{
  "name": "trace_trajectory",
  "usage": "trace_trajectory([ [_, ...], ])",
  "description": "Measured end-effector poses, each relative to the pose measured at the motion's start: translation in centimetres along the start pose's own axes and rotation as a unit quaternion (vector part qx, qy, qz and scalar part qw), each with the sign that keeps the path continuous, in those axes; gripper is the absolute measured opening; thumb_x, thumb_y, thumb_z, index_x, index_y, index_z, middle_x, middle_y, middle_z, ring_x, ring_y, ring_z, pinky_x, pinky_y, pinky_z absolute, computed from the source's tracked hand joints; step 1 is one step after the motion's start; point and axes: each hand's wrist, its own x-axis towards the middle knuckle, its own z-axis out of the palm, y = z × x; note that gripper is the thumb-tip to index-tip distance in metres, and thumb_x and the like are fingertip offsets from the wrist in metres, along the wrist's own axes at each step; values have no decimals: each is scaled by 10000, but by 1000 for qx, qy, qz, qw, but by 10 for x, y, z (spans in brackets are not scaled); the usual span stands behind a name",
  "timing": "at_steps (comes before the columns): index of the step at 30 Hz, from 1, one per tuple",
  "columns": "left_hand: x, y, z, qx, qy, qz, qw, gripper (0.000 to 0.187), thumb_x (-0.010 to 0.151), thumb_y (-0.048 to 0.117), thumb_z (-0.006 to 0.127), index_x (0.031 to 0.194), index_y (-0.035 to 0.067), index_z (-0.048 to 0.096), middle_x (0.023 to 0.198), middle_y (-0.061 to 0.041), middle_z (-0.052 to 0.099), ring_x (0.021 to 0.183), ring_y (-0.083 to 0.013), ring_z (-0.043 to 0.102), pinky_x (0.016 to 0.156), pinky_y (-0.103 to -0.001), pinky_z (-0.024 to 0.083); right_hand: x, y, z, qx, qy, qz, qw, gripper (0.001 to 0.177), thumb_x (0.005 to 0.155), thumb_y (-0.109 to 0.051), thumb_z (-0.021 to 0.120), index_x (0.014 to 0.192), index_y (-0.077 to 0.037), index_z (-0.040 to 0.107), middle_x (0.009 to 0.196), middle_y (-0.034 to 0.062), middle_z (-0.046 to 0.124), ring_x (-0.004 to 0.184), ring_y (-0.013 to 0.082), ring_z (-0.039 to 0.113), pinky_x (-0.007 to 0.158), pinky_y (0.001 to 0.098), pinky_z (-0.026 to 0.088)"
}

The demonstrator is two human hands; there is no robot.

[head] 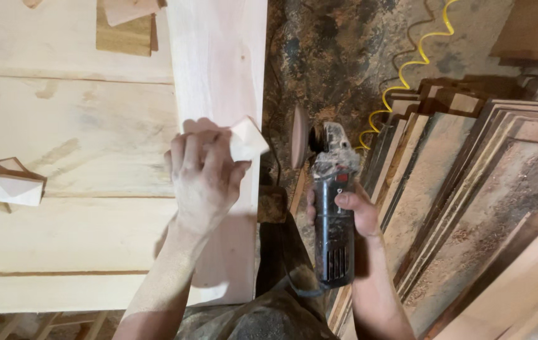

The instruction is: The person uses a power sander to sand wooden blocks on a larger wooden panel. They hold wooden blocks and apply the rotating disc of the tool to their surfaces and edges, moving from one block to another across the panel.

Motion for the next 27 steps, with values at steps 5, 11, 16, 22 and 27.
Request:
trace_trajectory([
  [5, 5, -2, 2, -20, -55, 79, 995, 485, 774, 312, 895, 1205, 119, 787, 1252, 33, 645, 1158, -252, 520, 942, -441, 464, -4, 7, 1, 21, -13, 38, 999, 572, 774, -158, 826, 1220, 27, 519, 937, 247, 693, 763, 305, 739, 654, 423, 651],
  [11, 14, -1, -5, 4, -56, 113, 992, 445, 734, 312, 895, 1132, 136, 800, 1304, 52, 634, 1185, -311, 496, 935, -499, 449, -10, 16, 7, 0, 33, 52, 998, 601, 741, -173, 808, 1204, 102, 542, 926, 268, 706, 738, 330, 746, 617, 442, 659],
  [16, 16, -6, -8, -31, -74, 122, 989, 386, 765, 291, 886, 1112, 140, 811, 1341, 78, 628, 1272, -219, 513, 977, -495, 414, -11, 15, 7, -14, 31, 68, 997, 595, 747, -164, 811, 1213, 76, 528, 924, 261, 698, 752, 323, 743, 634, 438, 657],
  [22, 16, -9, -7, -23, -83, 125, 988, 375, 757, 316, 874, 1091, 153, 816, 1331, 78, 631, 1282, -204, 506, 986, -517, 389, -2, 3, -3, -59, -5, 63, 996, 583, 777, -175, 815, 1218, 74, 528, 945, 255, 704, 762, 309, 745, 645, 429, 654],
  [27, 15, -8, -7, -15, -81, 121, 989, 383, 755, 327, 873, 1095, 160, 820, 1331, 75, 632, 1285, -214, 498, 969, -539, 367, -1, -2, 2, -43, 7, 80, 996, 600, 772, -161, 819, 1230, 81, 518, 954, 247, 698, 774, 304, 746, 668, 437, 656],
])
